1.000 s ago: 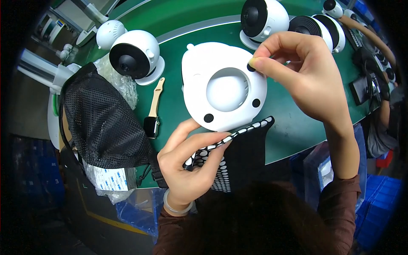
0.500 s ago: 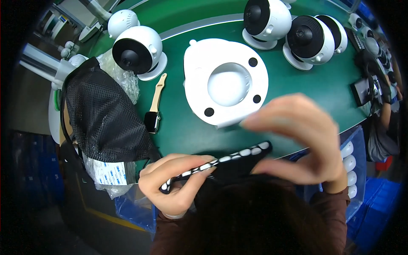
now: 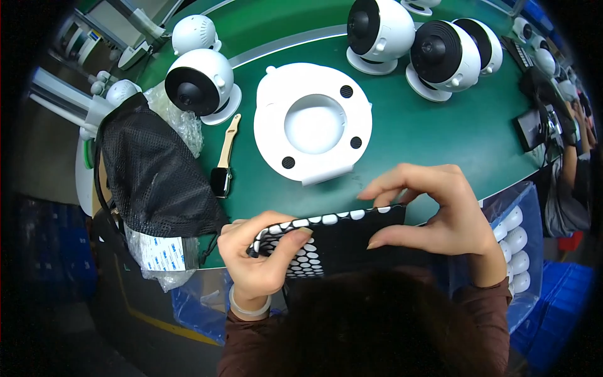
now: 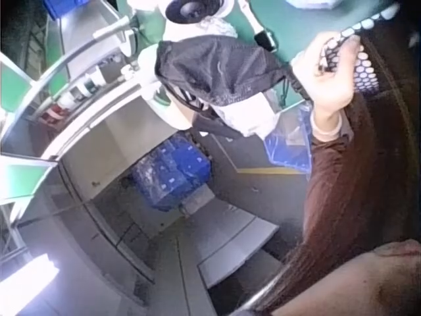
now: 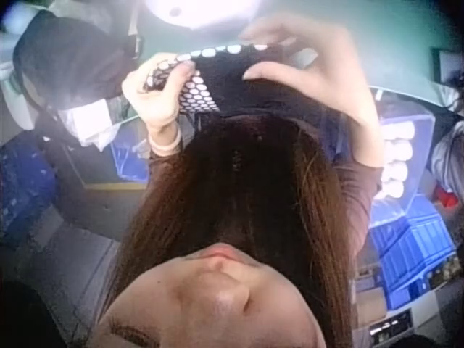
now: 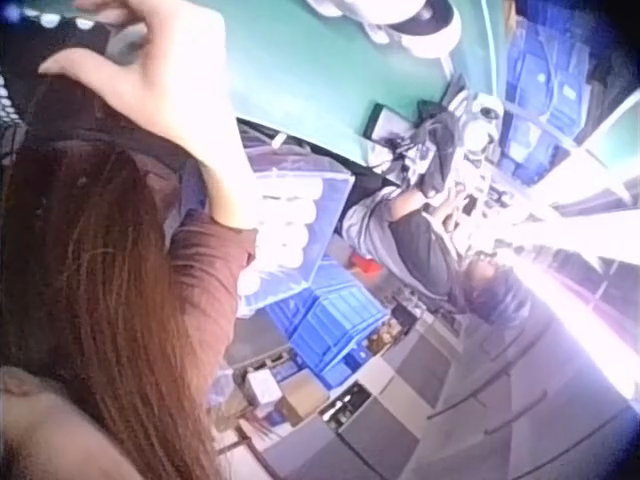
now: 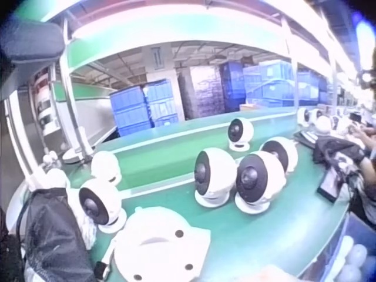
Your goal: Assembling surveillance cameras by attaching components and small parts on a production line.
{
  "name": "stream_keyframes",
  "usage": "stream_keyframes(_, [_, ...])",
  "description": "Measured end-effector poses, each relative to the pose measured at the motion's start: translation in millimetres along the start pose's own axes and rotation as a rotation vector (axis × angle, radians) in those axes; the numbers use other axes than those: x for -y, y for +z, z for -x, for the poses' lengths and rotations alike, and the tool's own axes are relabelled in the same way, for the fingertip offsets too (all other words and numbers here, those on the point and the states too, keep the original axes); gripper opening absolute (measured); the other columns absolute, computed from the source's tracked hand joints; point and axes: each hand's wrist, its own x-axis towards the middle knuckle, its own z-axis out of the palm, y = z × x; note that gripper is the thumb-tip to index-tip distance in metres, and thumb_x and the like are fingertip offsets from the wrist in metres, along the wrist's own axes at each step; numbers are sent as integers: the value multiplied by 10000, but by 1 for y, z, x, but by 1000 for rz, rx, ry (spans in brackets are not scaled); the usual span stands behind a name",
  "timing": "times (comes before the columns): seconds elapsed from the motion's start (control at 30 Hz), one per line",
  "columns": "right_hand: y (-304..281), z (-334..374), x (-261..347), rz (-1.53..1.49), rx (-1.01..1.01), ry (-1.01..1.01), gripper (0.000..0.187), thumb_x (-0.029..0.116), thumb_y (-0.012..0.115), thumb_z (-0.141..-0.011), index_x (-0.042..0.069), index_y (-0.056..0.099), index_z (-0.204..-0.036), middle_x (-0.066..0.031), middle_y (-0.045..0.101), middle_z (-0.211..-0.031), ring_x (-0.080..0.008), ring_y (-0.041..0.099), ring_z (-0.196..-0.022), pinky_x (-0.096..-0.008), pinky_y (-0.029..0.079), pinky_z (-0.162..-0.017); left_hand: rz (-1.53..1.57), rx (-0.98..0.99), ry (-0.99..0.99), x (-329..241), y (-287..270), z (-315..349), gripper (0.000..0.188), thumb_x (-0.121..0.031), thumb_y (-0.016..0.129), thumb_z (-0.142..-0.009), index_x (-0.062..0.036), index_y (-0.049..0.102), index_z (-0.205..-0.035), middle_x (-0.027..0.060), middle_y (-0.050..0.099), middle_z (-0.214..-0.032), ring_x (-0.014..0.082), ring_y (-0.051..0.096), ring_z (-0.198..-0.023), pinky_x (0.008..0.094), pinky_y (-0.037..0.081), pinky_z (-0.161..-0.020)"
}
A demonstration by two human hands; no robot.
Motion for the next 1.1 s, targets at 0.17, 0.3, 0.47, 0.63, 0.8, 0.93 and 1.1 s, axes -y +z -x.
stream_keyframes(0.17, [-1,9,5,-192,-42,68,201,39,693,-659,13,591,-831,-24,608,-713,-95,584,-649,-193,475,-533,15,-7,10,1,-3,0,57,24,616,-640,56,582,-675,62,577,-544,88,539,-474,176,372,-455])
stream_keyframes(0.3, [0,14,-1,-156,-155,-30,156,14,674,-665,15,600,-802,-36,602,-719,-127,583,-633,-214,467,-520,35,-42,-8,2,-1,2,67,11,612,-641,60,580,-674,61,578,-546,84,530,-470,170,364,-457])
stream_keyframes(0.47, [1,17,-1,343,-325,-313,164,2,674,-603,49,596,-739,-51,573,-702,-198,562,-604,-266,436,-504,-26,-55,-18,-4,1,4,66,10,619,-639,52,582,-674,60,581,-548,88,537,-468,175,368,-456])
stream_keyframes(0.63, [0,17,-2,462,-330,-348,171,16,670,-588,59,585,-731,-35,569,-704,-189,560,-609,-257,434,-500,-79,-44,15,-6,3,2,67,5,624,-639,47,584,-674,62,587,-553,101,548,-469,181,372,-458])
stream_keyframes(0.8, [-6,12,-1,372,-159,-210,190,-39,663,-564,33,595,-726,-78,586,-679,-219,578,-634,-280,455,-546,-61,-71,22,0,4,2,76,-5,627,-659,52,584,-688,53,580,-549,83,532,-471,176,369,-464])
stream_keyframes(0.93, [5,18,10,723,-252,-626,119,65,643,-634,57,580,-734,-55,618,-780,-220,597,-748,-293,501,-629,-8,-183,-150,4,2,-4,84,-5,611,-717,72,578,-712,39,571,-591,53,493,-535,169,362,-491])
stream_keyframes(1.1, [-14,-12,34,487,-262,-446,71,12,608,-685,49,577,-737,-137,601,-969,-265,578,-887,-348,449,-757,-219,4,191,-4,3,-9,134,75,637,-622,42,609,-749,118,557,-818,143,555,-641,196,409,-587])
